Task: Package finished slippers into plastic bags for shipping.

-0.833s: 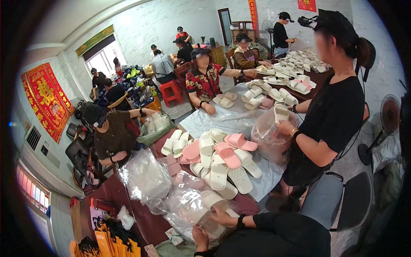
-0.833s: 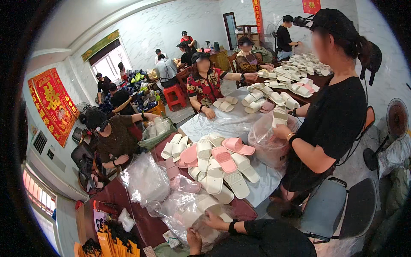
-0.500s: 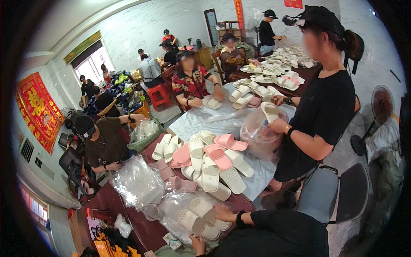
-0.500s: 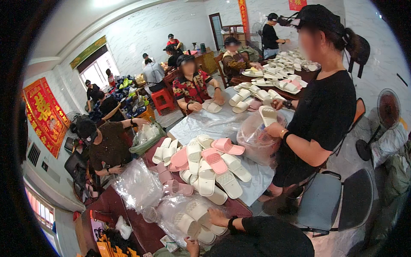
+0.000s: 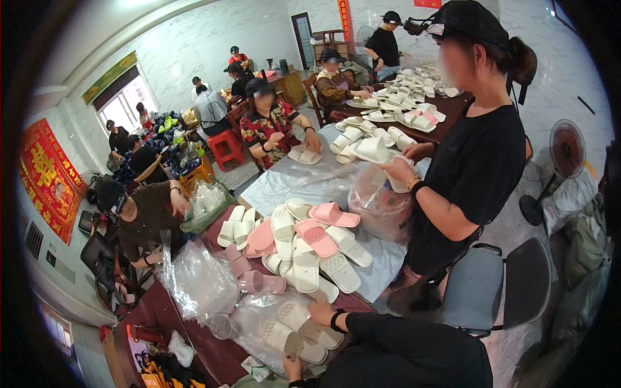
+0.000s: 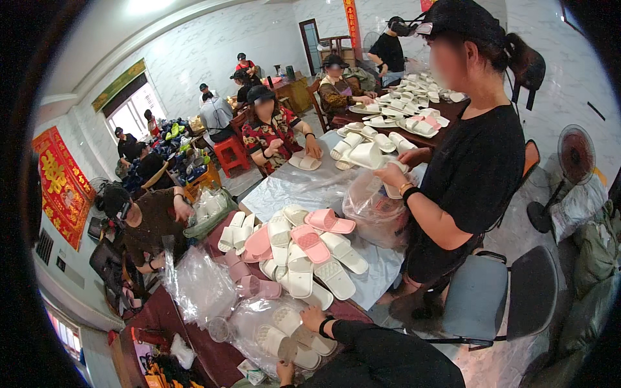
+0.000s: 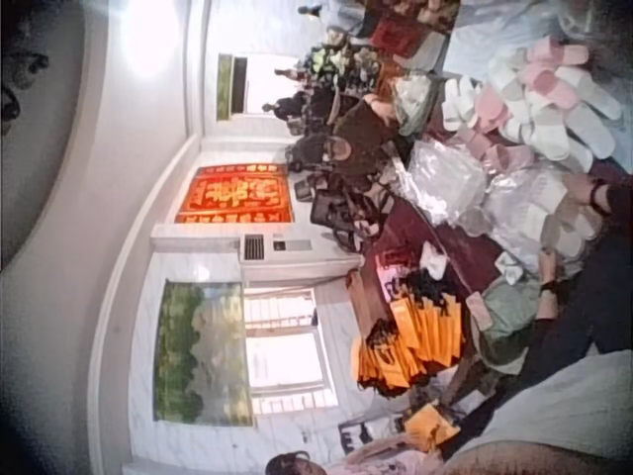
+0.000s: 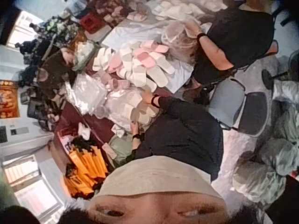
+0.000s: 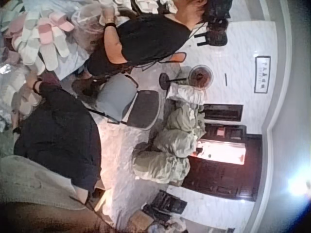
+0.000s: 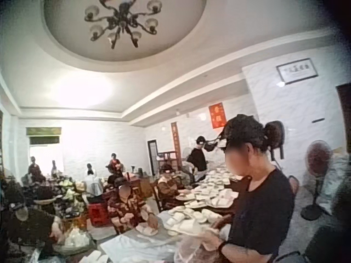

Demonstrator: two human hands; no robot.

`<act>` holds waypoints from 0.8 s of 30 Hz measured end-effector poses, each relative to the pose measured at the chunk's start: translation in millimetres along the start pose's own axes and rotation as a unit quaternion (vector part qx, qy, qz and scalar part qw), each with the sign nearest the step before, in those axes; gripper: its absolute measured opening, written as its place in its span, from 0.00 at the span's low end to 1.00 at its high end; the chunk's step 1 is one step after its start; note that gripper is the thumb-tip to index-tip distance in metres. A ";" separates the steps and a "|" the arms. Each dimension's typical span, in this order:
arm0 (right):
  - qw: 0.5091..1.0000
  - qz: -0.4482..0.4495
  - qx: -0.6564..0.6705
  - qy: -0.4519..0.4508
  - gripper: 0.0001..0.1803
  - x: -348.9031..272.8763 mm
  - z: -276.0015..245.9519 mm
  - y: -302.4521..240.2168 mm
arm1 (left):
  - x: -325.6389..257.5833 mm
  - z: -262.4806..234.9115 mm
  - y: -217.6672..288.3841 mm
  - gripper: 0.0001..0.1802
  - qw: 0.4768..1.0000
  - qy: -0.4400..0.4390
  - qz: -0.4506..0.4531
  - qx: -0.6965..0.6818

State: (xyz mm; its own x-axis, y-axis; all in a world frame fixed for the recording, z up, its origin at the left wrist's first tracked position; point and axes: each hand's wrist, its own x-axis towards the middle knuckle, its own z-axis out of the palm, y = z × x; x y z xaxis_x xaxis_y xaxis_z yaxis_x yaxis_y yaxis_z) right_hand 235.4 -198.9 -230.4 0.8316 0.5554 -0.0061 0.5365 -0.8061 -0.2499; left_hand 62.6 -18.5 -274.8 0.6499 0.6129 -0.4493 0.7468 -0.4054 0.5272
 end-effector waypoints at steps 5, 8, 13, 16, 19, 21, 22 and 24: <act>0.994 -0.032 -0.063 -0.082 0.07 3.3 2.1 2.0 | 17.1 7.6 -10.7 0.18 0.999 -0.017 -0.025 0.034; 0.991 -0.106 -0.072 -0.032 0.06 -1.9 4.8 5.1 | 33.3 22.7 -41.7 0.15 0.998 -0.023 -0.049 0.014; 0.992 -0.122 -0.019 -0.023 0.07 -9.2 2.9 16.8 | 38.3 25.0 -51.9 0.20 0.996 -0.051 -0.009 0.070; 0.980 -0.167 0.099 -0.040 0.08 -10.9 5.5 25.5 | 36.2 27.1 -42.5 0.22 0.982 -0.019 0.070 0.175; 0.932 -0.154 0.324 -0.052 0.08 -23.7 -11.6 17.0 | 32.2 29.7 -61.1 0.19 0.989 0.024 0.088 0.117; 0.912 -0.185 0.361 -0.055 0.09 -25.6 -7.0 30.2 | 28.8 21.2 -68.3 0.16 0.990 0.003 0.111 0.089; 0.889 -0.216 0.399 -0.057 0.09 -27.2 -1.0 37.2 | 24.6 17.5 -74.0 0.14 0.989 -0.017 0.135 0.063; 0.879 -0.189 0.424 -0.110 0.10 -43.8 -9.9 46.8 | 6.7 5.4 -65.0 0.09 0.986 -0.104 0.040 -0.124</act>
State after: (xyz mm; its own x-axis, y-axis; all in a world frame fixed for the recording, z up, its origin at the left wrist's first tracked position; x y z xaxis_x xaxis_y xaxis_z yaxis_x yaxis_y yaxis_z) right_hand 225.5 -263.0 -232.3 0.5190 0.8520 0.0684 0.3907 -0.1653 -0.9056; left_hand 19.2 8.3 -315.9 0.7396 0.4235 -0.5231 0.6510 -0.2530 0.7156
